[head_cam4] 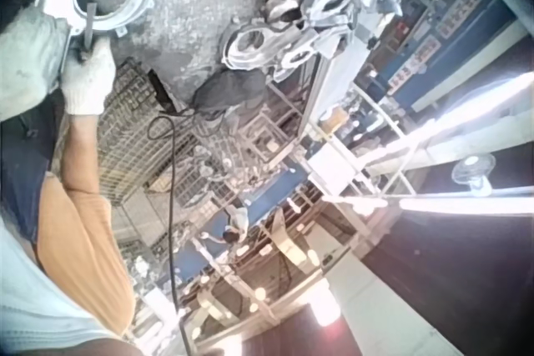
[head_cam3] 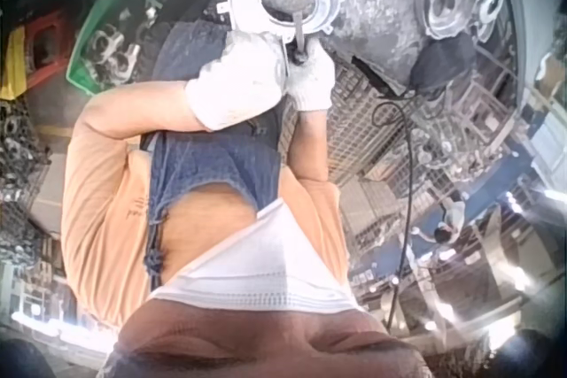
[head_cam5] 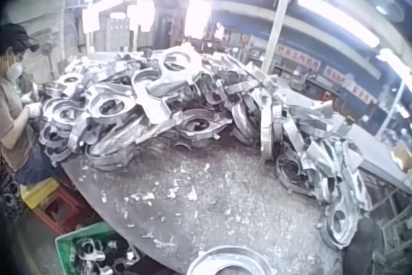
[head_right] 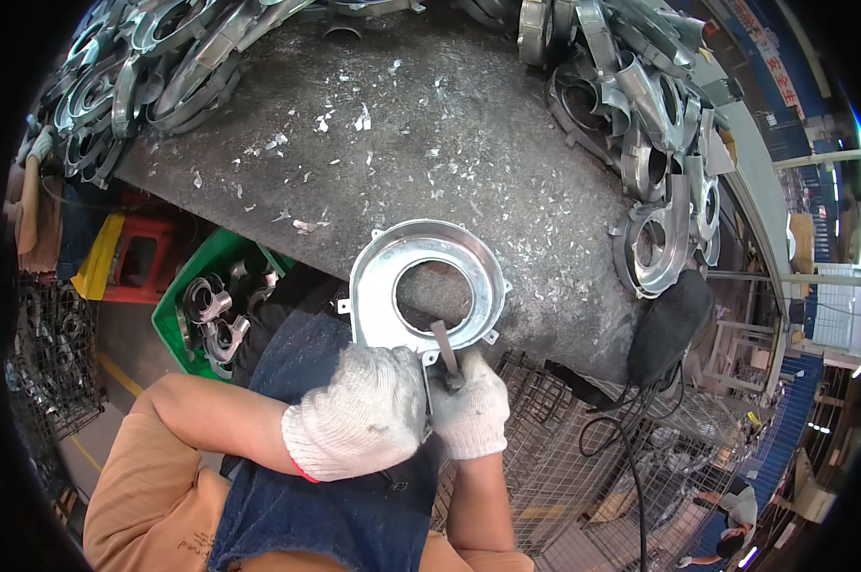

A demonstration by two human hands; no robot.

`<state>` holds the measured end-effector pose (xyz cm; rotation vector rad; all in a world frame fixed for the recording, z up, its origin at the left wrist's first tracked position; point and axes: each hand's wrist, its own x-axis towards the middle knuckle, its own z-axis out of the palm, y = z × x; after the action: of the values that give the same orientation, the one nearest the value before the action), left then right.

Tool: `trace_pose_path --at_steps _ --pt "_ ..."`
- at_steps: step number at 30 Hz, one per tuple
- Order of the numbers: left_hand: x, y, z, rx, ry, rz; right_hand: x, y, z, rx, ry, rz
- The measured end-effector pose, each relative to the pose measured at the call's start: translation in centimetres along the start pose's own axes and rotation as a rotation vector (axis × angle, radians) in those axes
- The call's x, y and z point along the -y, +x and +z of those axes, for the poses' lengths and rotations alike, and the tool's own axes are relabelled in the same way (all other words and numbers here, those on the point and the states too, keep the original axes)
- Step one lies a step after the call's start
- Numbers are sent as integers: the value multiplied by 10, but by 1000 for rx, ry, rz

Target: The person deburrs metal casings by scraping their edges and contours with a hand tool, turning and rotating each part to scrape different sides.

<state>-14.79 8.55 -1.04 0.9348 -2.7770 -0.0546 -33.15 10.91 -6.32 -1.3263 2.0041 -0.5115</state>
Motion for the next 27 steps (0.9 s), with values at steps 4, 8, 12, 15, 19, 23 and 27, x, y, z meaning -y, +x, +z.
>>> trace_pose_path --at_steps 4,8,12,15,19,23,27 --pt "14 -10 -6 -21 -81 -13 -9 4 -9 575 348 -46" --pt "25 -27 8 -126 8 25 3 15 -8 797 277 -48" --pt "31 -35 5 -126 43 41 7 25 -3 889 201 -176" --pt "34 -38 2 -82 18 24 18 19 -6 920 150 -176" --pt "42 -44 1 -108 -60 7 37 10 -10 1023 123 -161" --pt "50 -43 -1 -125 15 100 30 14 -7 887 58 -105" --pt "52 -40 -5 -106 -49 60 39 7 -5 828 86 -139"
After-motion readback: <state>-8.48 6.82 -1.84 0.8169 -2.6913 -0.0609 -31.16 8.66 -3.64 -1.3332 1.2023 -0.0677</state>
